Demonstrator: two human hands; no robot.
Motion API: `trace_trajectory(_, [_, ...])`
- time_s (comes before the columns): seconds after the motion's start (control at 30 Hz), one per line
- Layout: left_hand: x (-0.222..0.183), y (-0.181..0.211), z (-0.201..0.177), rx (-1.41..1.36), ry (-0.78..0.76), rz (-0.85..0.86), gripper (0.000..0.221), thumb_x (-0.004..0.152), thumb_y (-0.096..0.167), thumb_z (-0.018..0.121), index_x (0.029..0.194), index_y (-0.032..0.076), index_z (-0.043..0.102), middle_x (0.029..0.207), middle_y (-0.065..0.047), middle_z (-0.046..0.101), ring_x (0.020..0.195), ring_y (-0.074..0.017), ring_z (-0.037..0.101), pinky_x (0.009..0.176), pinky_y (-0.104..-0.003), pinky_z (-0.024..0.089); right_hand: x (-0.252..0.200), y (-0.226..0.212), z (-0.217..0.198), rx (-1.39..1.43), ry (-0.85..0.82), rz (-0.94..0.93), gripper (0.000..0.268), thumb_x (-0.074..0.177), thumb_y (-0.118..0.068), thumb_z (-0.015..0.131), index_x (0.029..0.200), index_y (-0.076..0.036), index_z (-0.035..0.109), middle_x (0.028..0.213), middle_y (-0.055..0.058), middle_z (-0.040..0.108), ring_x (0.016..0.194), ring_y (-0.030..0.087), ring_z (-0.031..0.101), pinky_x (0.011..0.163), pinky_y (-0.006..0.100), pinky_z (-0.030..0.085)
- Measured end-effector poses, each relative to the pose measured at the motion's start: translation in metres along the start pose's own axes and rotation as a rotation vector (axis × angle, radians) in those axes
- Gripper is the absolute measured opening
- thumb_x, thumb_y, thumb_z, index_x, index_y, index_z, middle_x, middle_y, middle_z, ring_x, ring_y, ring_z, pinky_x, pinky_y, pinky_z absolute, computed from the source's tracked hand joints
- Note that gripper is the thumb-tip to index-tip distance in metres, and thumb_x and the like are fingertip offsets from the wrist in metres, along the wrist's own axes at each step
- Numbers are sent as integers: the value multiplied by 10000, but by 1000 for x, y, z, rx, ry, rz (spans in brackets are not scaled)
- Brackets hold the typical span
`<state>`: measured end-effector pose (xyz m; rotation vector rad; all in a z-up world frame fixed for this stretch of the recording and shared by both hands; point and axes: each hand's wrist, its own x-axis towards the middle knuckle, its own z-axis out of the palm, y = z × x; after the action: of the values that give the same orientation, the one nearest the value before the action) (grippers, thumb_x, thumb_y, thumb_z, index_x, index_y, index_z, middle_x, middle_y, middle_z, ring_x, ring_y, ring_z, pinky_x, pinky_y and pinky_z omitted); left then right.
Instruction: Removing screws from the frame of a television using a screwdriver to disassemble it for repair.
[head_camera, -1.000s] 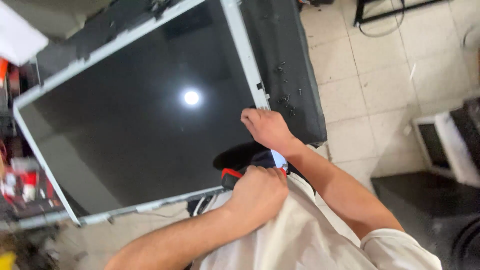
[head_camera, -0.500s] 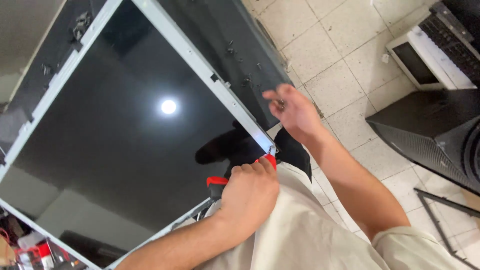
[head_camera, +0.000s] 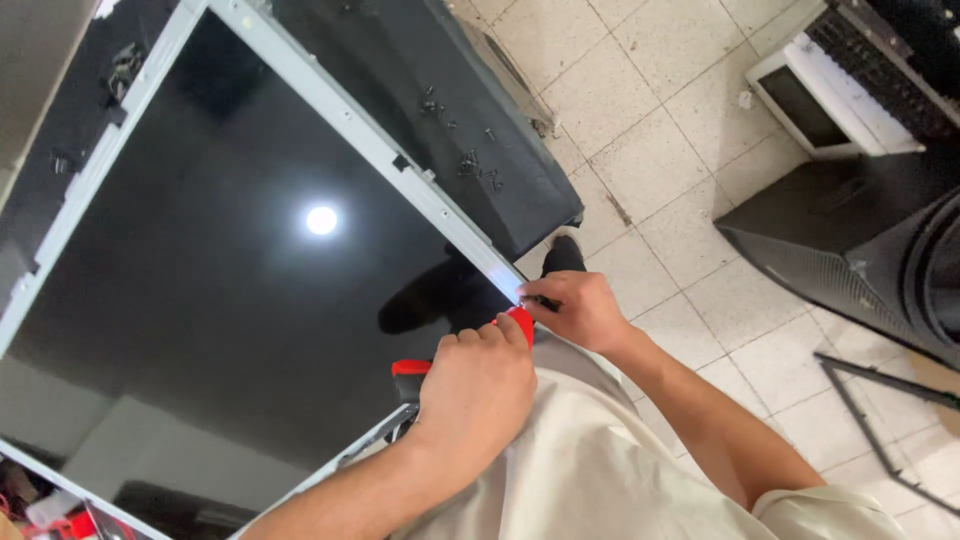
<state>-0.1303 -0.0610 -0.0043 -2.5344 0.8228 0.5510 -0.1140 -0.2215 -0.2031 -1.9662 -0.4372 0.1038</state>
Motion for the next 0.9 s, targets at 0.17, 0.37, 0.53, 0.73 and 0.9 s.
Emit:
trace_trajectory(0.17, [0, 6, -1, -60, 20, -74, 385, 852, 260, 690, 1157, 28, 724, 731, 24, 693, 550, -132, 648, 476, -306, 447, 2, -2, -3, -63, 14, -47, 114, 927, -71, 804, 974, -171, 830, 710, -60, 710, 607, 109, 605, 518, 270, 418])
trace_trajectory(0.37, [0, 20, -8, -151, 8, -189, 312, 837, 231, 679, 1101, 77, 745, 740, 28, 663, 567, -134, 629, 475, -310, 396, -8, 7, 0, -112, 28, -20, 135, 898, -98, 877, 993, -188, 845, 706, -63, 692, 588, 100, 510, 553, 266, 425])
trace_trajectory(0.53, [6, 35, -9, -328, -2, -359, 137, 792, 121, 688, 916, 159, 734, 778, -14, 695, 583, -138, 652, 454, -305, 378, -19, 19, -14, 9, -165, 59, 327, 891, -4, 787, 1179, -142, 853, 964, 15, 795, 747, 117, 583, 701, 272, 476])
trace_trajectory(0.73, [30, 77, 10, -355, 262, -552, 471, 877, 135, 588, 1325, -10, 603, 1098, -324, 738, 801, -407, 753, 631, -613, 596, -9, -14, -25, 316, -296, 259, 597, 948, -403, 638, 1372, 7, 733, 1346, 157, 773, 1242, 232, 739, 1140, 381, 555])
trace_trajectory(0.9, [116, 139, 25, -277, 3, -1036, 421, 1034, 54, 493, 1366, -67, 721, 1425, -353, 670, 1306, -545, 652, 977, -743, 589, -9, -22, -4, 251, -354, 195, 522, 975, -355, 675, 1351, -1, 748, 1266, 138, 727, 1173, 220, 692, 1084, 370, 529])
